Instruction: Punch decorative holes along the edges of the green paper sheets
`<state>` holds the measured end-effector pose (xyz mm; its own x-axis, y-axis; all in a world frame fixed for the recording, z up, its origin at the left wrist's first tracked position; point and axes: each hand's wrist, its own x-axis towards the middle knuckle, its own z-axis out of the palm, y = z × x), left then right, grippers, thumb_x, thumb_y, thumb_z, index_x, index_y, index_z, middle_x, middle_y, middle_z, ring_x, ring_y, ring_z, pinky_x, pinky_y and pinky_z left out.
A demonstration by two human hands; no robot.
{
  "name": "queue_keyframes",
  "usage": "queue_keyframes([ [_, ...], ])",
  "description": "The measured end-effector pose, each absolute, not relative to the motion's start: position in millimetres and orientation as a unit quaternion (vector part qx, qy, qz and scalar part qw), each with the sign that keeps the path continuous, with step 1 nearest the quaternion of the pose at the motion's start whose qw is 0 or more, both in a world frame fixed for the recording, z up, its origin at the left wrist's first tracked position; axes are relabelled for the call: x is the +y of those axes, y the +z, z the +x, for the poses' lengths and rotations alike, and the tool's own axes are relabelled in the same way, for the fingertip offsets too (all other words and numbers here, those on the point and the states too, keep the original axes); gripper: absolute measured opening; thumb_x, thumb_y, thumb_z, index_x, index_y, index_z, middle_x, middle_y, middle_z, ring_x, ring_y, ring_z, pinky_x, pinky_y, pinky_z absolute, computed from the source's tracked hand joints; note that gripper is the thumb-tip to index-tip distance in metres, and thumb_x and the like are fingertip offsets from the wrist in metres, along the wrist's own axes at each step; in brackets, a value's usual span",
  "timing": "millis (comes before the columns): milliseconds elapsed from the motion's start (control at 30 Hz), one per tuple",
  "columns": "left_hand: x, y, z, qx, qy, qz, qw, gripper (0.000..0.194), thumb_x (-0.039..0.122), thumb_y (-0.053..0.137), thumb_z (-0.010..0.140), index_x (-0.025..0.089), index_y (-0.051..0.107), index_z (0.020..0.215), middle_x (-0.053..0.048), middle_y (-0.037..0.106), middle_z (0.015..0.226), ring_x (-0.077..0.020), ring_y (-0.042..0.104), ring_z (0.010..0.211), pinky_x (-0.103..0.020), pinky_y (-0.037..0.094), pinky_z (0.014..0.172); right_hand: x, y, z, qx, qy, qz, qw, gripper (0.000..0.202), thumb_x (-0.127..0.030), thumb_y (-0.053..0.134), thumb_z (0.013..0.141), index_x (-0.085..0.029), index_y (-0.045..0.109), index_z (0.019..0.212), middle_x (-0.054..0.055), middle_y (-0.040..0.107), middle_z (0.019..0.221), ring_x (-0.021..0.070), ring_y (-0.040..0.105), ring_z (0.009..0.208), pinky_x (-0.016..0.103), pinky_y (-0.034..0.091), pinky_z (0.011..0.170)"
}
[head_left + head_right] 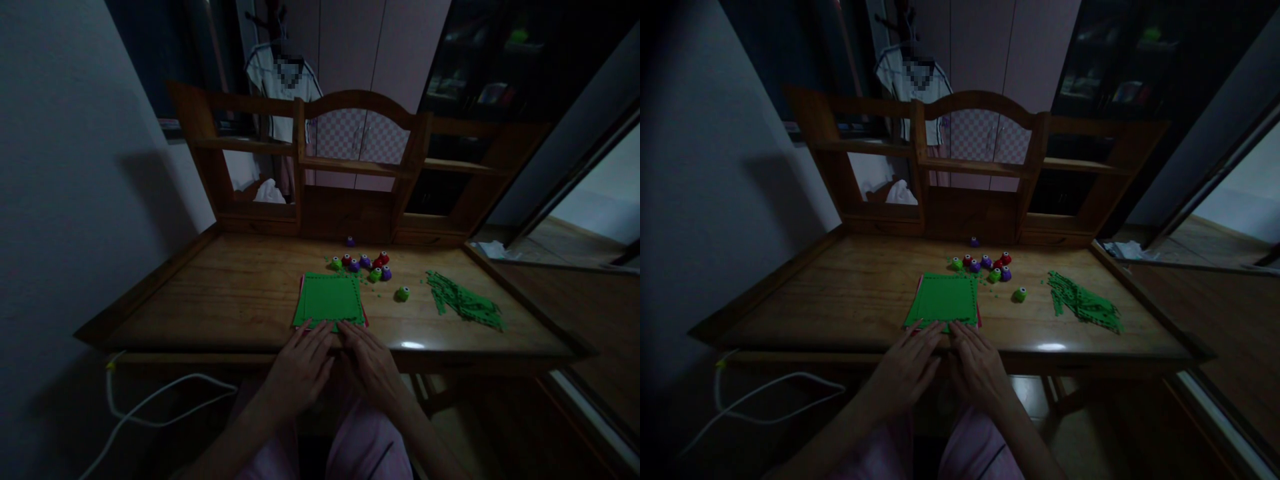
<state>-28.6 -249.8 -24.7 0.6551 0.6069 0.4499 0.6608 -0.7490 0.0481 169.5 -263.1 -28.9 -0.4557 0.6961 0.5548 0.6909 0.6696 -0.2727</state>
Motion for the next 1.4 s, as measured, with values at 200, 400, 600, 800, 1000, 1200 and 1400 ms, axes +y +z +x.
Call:
queue_keyframes([
  [200,-247,-31,-51,-0.353,-0.228,-0.904,0.083,0.044,0.017,0.041,0.090,0.011,0.043,0.134,-0.012,0.045,0.142,-0.0221,0.040,0.132,-0.047,0.028,0.114,-262,-27,169,-0.853,-0.009,-0.402,0.332,0.043,-0.009,0.045,0.088,-0.016,0.043,0.130,0.012,0.053,0.133,0.0229,0.045,0.129,0.047,0.042,0.105],
  [400,-249,-39,-73,-0.356,-0.249,-0.893,0.115,0.044,0.013,0.044,0.087,0.010,0.045,0.132,-0.013,0.046,0.140,-0.0230,0.040,0.132,-0.046,0.030,0.113,-259,-31,182,-0.850,-0.039,-0.404,0.335,0.023,-0.009,0.049,0.087,-0.018,0.055,0.108,0.012,0.060,0.125,0.0236,0.052,0.121,0.044,0.047,0.100],
  [600,-251,-39,-78,-0.364,-0.244,-0.890,0.122,0.047,0.012,0.042,0.087,0.010,0.044,0.133,-0.013,0.046,0.140,-0.0227,0.041,0.132,-0.046,0.031,0.113,-261,-29,196,-0.843,-0.055,-0.419,0.333,0.018,-0.009,0.049,0.087,-0.019,0.056,0.102,0.011,0.064,0.117,0.0236,0.057,0.114,0.046,0.047,0.100],
  [800,-249,-41,-82,-0.363,-0.246,-0.891,0.118,0.048,0.009,0.041,0.084,0.010,0.046,0.132,-0.013,0.047,0.140,-0.0229,0.043,0.130,-0.045,0.032,0.112,-264,-34,196,-0.833,-0.041,-0.435,0.338,0.021,-0.010,0.048,0.087,-0.020,0.055,0.104,0.011,0.063,0.116,0.0231,0.056,0.115,0.045,0.046,0.101],
  [1000,-251,-52,-82,-0.388,-0.262,-0.876,0.117,0.046,0.009,0.041,0.085,0.012,0.046,0.131,-0.012,0.051,0.136,-0.0231,0.046,0.127,-0.043,0.036,0.109,-266,-36,196,-0.826,-0.019,-0.452,0.335,0.022,-0.012,0.049,0.088,-0.020,0.053,0.108,0.011,0.062,0.114,0.0242,0.054,0.114,0.044,0.048,0.097],
  [1200,-246,-42,-83,-0.512,-0.338,-0.784,0.098,0.021,0.018,0.048,0.088,0.016,0.059,0.106,-0.012,0.059,0.110,-0.0254,0.056,0.103,-0.043,0.046,0.093,-268,-17,185,-0.805,-0.025,-0.479,0.350,0.023,-0.014,0.051,0.087,-0.020,0.054,0.109,0.012,0.058,0.117,0.0259,0.054,0.111,0.045,0.047,0.095],
  [1400,-197,-9,-83,-0.514,-0.424,-0.745,-0.036,0.018,0.027,0.046,0.091,0.021,0.061,0.099,-0.006,0.059,0.104,-0.0213,0.056,0.102,-0.039,0.045,0.094,-240,8,163,-0.783,0.031,-0.480,0.396,0.040,-0.019,0.054,0.087,-0.023,0.046,0.126,0.012,0.053,0.124,0.0264,0.049,0.118,0.046,0.044,0.098],
])
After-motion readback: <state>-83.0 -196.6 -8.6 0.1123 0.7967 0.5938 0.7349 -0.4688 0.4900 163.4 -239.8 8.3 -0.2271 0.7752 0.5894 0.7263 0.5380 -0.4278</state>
